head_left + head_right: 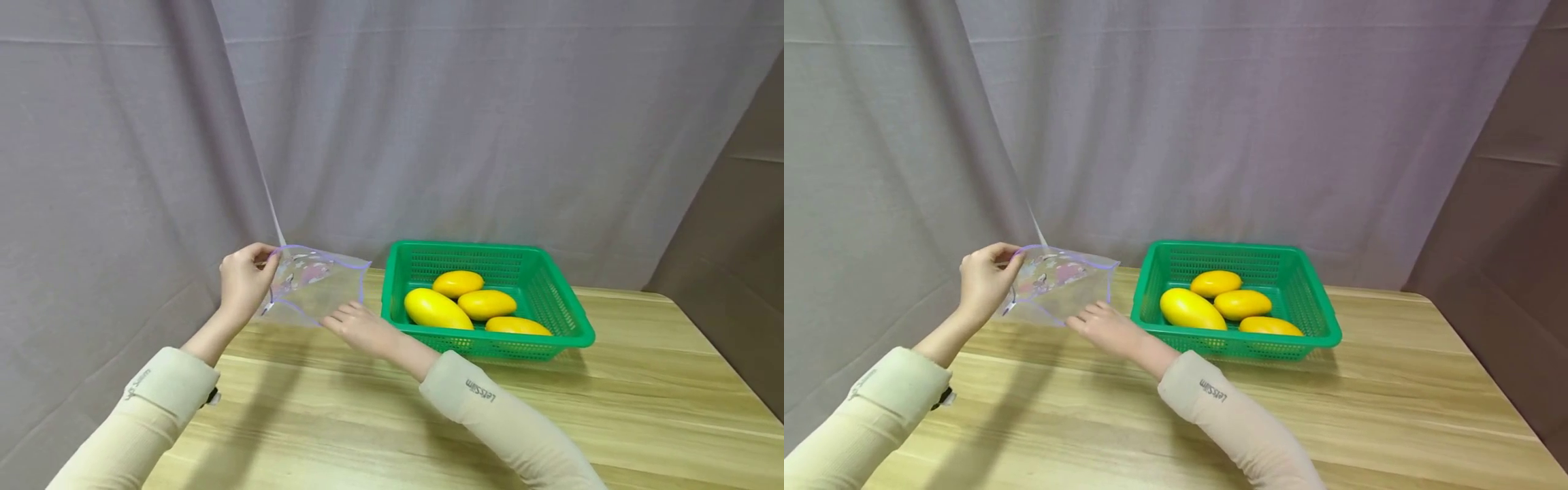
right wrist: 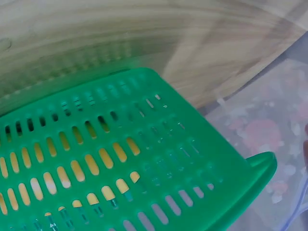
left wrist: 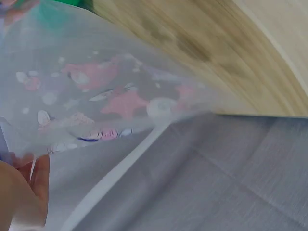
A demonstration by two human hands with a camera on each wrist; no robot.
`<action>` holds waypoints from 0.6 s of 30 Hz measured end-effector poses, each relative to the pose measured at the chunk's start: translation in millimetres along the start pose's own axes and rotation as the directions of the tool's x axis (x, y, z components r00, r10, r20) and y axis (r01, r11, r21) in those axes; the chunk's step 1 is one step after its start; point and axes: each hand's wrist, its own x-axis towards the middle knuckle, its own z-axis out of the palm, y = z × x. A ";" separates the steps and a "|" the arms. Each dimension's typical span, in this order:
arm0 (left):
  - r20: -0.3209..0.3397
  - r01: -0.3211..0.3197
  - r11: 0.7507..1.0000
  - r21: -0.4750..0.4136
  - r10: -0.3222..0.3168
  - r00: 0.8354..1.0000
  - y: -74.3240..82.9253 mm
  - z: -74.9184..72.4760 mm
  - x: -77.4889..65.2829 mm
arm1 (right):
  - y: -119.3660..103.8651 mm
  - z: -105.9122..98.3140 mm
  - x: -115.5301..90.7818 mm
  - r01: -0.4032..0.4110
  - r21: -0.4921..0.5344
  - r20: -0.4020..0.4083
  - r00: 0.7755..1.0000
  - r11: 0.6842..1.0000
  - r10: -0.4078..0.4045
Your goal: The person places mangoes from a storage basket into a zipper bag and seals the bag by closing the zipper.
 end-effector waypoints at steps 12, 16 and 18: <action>0.073 -0.008 0.999 0.043 0.005 0.997 4.0 9.4 -2.5 | -3.4 0.6 -2.6 -0.027 0.042 -0.083 0.996 0.999 0.030; 0.068 0.015 1.000 -0.004 -0.015 0.998 4.2 13.6 -3.4 | -3.8 -0.1 -6.2 -0.031 0.085 -0.025 0.999 0.996 0.033; 0.086 0.022 1.000 -0.009 -0.021 0.996 5.1 16.1 -5.1 | -3.8 0.0 -7.1 -0.046 0.076 0.000 0.999 0.996 0.046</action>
